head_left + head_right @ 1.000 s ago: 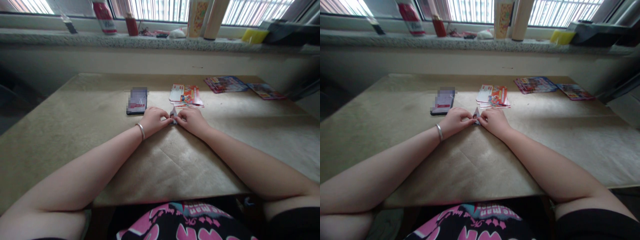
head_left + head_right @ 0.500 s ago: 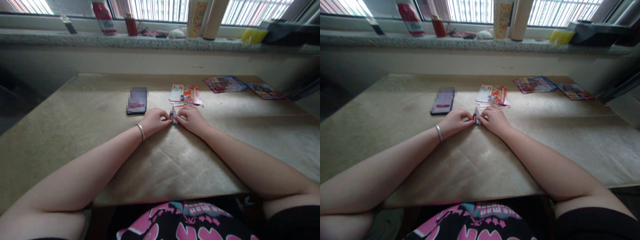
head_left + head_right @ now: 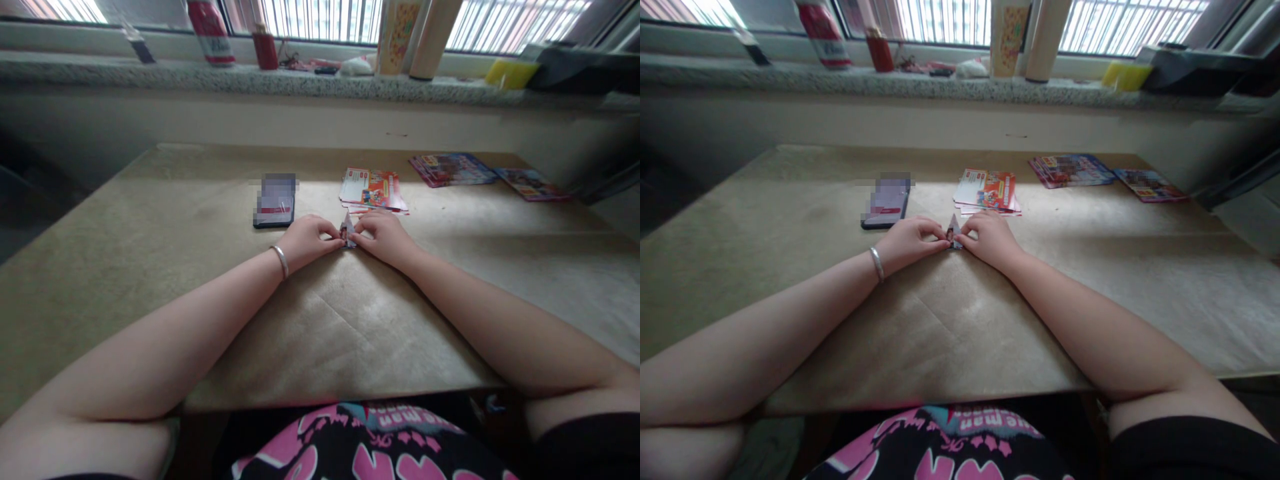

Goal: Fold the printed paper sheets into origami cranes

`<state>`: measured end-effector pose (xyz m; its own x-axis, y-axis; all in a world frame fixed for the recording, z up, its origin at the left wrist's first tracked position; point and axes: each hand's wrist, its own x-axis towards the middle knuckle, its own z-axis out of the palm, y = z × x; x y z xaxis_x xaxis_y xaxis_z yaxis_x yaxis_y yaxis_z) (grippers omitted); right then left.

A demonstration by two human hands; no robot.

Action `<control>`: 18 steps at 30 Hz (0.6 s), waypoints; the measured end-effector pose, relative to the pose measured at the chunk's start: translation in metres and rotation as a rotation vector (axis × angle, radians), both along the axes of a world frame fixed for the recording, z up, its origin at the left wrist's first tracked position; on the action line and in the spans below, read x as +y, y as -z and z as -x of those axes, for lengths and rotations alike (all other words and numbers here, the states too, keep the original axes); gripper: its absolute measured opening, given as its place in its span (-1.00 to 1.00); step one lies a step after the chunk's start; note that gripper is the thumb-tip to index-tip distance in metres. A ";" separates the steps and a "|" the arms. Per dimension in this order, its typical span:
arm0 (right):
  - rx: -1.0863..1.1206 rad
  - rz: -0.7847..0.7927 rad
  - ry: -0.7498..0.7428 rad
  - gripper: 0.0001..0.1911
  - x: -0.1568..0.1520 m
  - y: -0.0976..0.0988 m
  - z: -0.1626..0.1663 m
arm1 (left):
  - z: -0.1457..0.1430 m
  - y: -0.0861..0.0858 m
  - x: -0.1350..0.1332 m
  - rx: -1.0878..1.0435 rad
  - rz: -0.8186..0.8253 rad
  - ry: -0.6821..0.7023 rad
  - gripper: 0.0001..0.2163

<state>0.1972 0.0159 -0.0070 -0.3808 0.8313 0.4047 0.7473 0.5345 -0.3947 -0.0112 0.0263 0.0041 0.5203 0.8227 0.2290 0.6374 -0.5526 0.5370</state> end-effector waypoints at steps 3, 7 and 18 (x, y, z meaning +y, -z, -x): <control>-0.020 -0.009 0.013 -0.81 0.000 0.001 0.000 | 0.000 0.000 -0.002 -0.011 -0.010 0.001 -0.89; -0.045 -0.018 0.022 -0.81 0.000 0.001 0.000 | 0.000 0.001 -0.007 -0.083 -0.015 -0.002 -0.77; -0.027 0.034 0.035 -0.83 0.000 0.001 0.000 | 0.005 0.004 -0.002 0.047 -0.239 0.166 -0.82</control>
